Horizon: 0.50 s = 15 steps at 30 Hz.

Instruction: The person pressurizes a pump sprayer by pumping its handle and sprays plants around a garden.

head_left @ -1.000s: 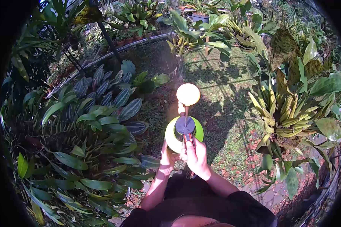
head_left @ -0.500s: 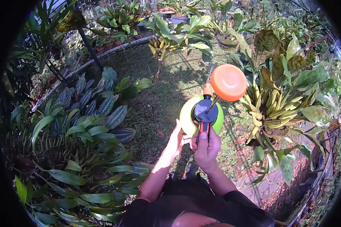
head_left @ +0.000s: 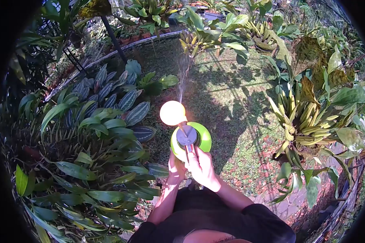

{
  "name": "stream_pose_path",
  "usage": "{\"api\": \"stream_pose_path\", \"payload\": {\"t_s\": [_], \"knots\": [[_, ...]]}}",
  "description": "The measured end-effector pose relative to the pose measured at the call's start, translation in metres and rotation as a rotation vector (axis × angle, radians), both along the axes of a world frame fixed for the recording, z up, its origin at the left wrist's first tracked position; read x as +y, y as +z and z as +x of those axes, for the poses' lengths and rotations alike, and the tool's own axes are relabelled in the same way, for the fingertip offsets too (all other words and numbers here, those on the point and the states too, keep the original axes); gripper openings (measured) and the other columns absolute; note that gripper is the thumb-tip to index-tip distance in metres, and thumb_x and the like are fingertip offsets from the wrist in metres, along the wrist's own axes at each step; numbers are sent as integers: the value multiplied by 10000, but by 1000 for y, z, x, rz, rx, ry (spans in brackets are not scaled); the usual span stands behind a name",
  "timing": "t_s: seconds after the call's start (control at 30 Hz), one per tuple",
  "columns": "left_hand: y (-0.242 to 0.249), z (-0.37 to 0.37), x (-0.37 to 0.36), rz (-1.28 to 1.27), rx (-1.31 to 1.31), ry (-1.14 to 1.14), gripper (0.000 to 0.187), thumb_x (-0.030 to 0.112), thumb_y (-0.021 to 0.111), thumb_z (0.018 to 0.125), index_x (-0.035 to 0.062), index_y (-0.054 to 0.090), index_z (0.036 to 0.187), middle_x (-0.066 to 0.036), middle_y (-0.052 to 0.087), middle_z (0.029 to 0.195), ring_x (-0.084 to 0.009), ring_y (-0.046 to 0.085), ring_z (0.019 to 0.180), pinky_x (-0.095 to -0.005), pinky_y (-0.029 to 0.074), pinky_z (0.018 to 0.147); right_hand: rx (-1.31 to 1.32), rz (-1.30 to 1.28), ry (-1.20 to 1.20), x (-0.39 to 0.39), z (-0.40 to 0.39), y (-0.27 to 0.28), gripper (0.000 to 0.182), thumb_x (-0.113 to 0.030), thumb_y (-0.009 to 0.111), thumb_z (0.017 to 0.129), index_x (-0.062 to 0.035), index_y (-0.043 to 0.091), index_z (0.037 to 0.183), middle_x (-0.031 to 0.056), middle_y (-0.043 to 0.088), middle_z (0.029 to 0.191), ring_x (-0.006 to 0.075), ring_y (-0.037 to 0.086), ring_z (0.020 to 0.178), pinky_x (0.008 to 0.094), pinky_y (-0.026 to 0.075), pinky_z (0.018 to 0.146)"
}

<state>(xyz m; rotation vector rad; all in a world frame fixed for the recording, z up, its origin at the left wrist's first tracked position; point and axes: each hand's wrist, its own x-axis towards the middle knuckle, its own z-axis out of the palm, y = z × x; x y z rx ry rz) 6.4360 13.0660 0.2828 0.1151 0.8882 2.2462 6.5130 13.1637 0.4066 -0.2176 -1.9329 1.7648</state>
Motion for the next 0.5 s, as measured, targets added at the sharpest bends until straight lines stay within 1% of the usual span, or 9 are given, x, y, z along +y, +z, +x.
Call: {"api": "stream_pose_path", "payload": {"t_s": [0.13,0.17,0.2,0.23,0.33,0.37,0.4,0.47,0.5], "knots": [[21,-8,-9,-114,-47,123,653,573,398,962,68,401,1377,-76,573,1247,-202,600,1083,-351,519,879,153,46,25,-18,0,10,204,-142,457,970,34,547,918,43,551,622,113,537,493,267,419,464],[-2,-17,-15,82,-68,41,656,574,410,957,64,409,1371,-87,575,1257,-214,596,1104,-370,529,889,176,50,39,-21,2,15,204,-140,457,967,36,545,914,44,554,627,115,539,492,265,417,461],[-17,-22,-19,89,-37,46,607,537,415,964,70,424,1351,-80,580,1225,-203,597,1068,-360,525,871,200,56,49,-23,5,20,204,-138,456,964,39,543,910,44,557,633,117,541,491,264,414,459],[-28,-30,-21,100,-3,47,557,500,420,971,75,440,1330,-74,586,1193,-191,597,1032,-351,521,853,222,97,84,-22,9,22,186,-110,493,949,59,548,1004,101,606,641,198,631,532,306,476,491],[-29,-42,-24,130,100,48,411,389,433,992,91,486,1270,-54,602,1097,-157,598,923,-323,508,798,451,254,-47,-28,16,39,181,-97,480,947,64,551,989,95,607,639,193,630,532,305,475,491],[-27,-30,-16,110,183,149,429,403,423,993,96,473,1288,-51,597,1118,-153,598,934,-319,508,803,424,248,-50,-29,20,43,180,-101,484,944,58,558,981,88,601,636,191,619,523,302,471,492],[9,-5,-5,90,266,250,446,417,413,995,100,460,1306,-49,592,1140,-148,597,946,-314,508,807,397,242,-53,-30,24,46,178,-105,488,940,52,565,973,82,594,634,188,608,514,299,467,493],[39,18,-5,34,202,133,676,548,439,946,41,380,1389,-133,512,1335,-256,572,1146,-376,521,912,216,128,74,-27,36,46,178,-114,494,935,42,576,965,71,583,629,185,587,497,294,456,490],[47,26,-3,82,123,146,669,537,437,951,43,369,1396,-127,504,1344,-247,562,1154,-373,513,909,203,65,111,-25,39,49,171,-107,496,934,41,578,959,62,571,613,176,568,485,293,436,481]]}}
